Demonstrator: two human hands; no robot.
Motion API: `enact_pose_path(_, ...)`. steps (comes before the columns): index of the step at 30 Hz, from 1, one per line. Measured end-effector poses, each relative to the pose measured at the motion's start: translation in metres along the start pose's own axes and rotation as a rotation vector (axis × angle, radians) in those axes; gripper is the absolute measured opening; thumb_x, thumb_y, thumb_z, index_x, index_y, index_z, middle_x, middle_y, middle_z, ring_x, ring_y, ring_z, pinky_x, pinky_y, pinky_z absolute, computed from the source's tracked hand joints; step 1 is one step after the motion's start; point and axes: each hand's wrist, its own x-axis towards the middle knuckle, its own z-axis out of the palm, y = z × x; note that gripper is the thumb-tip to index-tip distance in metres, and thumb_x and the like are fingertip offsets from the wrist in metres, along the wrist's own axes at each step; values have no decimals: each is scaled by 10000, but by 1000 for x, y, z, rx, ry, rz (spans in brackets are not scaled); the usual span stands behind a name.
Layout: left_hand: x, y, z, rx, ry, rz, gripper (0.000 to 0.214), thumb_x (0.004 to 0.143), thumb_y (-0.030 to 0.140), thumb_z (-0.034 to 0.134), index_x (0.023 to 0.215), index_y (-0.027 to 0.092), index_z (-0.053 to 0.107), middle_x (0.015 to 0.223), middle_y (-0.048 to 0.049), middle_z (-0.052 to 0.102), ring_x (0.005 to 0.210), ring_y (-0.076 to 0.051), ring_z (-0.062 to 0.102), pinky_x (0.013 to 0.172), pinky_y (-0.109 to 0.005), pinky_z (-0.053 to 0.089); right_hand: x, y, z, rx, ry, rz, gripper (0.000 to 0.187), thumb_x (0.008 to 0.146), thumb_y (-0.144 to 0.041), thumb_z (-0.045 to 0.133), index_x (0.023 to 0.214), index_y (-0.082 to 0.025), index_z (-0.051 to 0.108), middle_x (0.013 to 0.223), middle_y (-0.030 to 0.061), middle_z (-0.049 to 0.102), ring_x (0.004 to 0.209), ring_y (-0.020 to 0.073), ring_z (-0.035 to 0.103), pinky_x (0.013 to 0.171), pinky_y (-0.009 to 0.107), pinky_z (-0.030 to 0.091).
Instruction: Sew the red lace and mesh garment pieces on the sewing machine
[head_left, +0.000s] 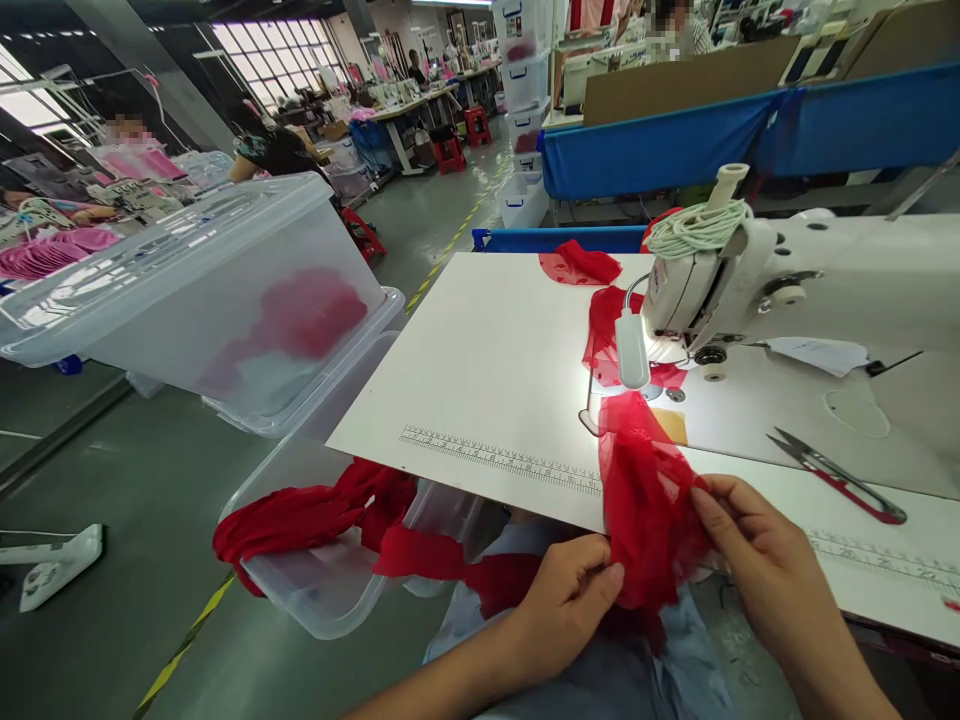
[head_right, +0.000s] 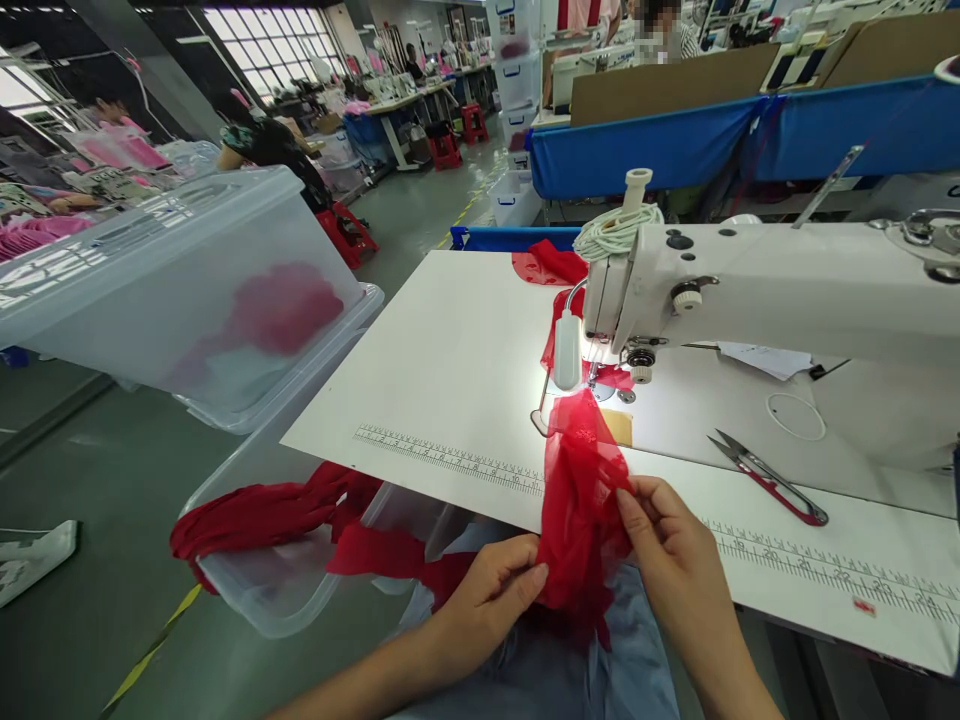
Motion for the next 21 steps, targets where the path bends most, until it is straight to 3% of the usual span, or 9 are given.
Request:
enact_pose_path(3,-1,0,-2,-111,24,-114,408,955,573,550,1092,190,514,814,-5,562,738,-149,568,741,-294,489,-2,-4,-4,325,-12,162,444,734,-651,751,889,-242,673,640,0,617,486,155,509,443,276,473)
enact_pose_path(6,6,9,-7,139,177,-30,456,962,508,547,1273,186,463,901,-32,595,725,-147,575,682,-277,482,-4,-7,0,429,-6,186,409,710,-618,783,809,-238,670,581,-18,530,461,134,419,396,251,398)
enact_pose_path(9,21,28,-9,339,206,46,350,969,504,501,1033,174,598,828,-21,587,685,-136,521,658,-268,438,-5,-1,5,436,-37,199,389,750,-613,754,819,-237,678,584,-12,533,466,138,406,396,250,366)
enact_pose_path(11,32,38,-8,337,133,1,401,951,555,500,839,180,587,709,-1,562,650,-137,503,620,-260,408,-5,6,6,431,-93,206,389,777,-613,743,865,-238,686,607,-13,550,486,142,424,417,251,373)
enact_pose_path(14,46,39,-4,314,108,-89,475,886,639,540,723,193,534,636,-3,553,586,-141,500,532,-250,370,-8,13,6,436,-147,190,380,797,-591,756,918,-238,682,661,-15,581,518,137,444,447,247,395)
enact_pose_path(19,53,25,-4,188,61,-252,625,887,770,382,599,220,457,522,-27,544,489,-179,579,485,-283,457,-13,12,4,471,-57,202,343,826,-560,741,934,-247,655,807,25,685,640,181,597,479,255,477)
enact_pose_path(21,51,25,-8,175,110,-198,640,884,789,394,595,219,440,533,-20,548,503,-171,571,504,-287,470,-14,15,2,498,57,223,309,824,-537,739,912,-255,649,874,39,708,719,218,657,536,295,556)
